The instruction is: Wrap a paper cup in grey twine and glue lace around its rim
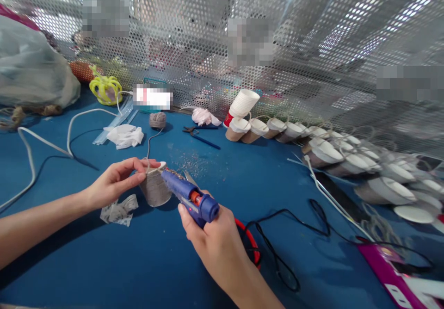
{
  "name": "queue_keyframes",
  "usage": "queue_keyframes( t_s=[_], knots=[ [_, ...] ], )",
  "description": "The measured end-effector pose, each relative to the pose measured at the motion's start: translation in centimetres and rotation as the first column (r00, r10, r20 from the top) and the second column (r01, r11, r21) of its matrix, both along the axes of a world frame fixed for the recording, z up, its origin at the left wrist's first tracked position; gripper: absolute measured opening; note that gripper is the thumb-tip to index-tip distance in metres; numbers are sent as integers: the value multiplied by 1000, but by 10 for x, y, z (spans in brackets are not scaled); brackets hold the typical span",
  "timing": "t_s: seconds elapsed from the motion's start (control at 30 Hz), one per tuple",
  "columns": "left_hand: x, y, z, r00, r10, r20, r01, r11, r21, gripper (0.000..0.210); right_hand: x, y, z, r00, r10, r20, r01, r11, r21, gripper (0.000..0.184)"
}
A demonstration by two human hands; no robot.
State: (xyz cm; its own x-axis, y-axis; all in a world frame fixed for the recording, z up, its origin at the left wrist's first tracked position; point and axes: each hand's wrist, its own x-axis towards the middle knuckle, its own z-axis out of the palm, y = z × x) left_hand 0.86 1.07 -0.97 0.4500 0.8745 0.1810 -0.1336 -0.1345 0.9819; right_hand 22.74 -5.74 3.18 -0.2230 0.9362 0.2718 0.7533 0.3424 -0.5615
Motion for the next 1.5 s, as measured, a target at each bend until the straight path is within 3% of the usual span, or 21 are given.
queue_keyframes(
  t_s=[0.13, 0.4, 0.6, 0.83, 1.0, 1.37, 1.5],
  knots=[
    [-1, 1, -1, 1000, -14, 15, 14, 1000, -10, 21, 1, 2, -4, 995, -61, -82, 51, 992, -118, 34],
    [-2, 2, -2, 998, -29, 48, 30, 999, -23, 19, -1, 0, -2, 989, -67, -130, 42, 981, -188, 36],
    [-2, 3, -2, 998, -27, 56, 29, 999, -42, 19, 2, 1, -6, 957, -238, -165, 172, 926, -335, 35],
    [-3, 3, -2, 999, -17, 49, 19, 999, -33, 20, 2, 5, -8, 941, -272, -199, 181, 906, -382, 32],
    [-4, 4, -2, 998, -29, 47, 30, 1000, -7, 20, 3, 9, -8, 916, -337, -215, 208, 861, -464, 32],
    [-7, 5, -6, 998, -33, 47, 34, 999, -22, 17, 3, 11, -7, 920, -315, -234, 176, 864, -472, 33],
    [-5, 5, -3, 997, -40, 65, 43, 998, -44, 17, 2, 5, -7, 928, -286, -237, 165, 888, -428, 34]
  ],
)
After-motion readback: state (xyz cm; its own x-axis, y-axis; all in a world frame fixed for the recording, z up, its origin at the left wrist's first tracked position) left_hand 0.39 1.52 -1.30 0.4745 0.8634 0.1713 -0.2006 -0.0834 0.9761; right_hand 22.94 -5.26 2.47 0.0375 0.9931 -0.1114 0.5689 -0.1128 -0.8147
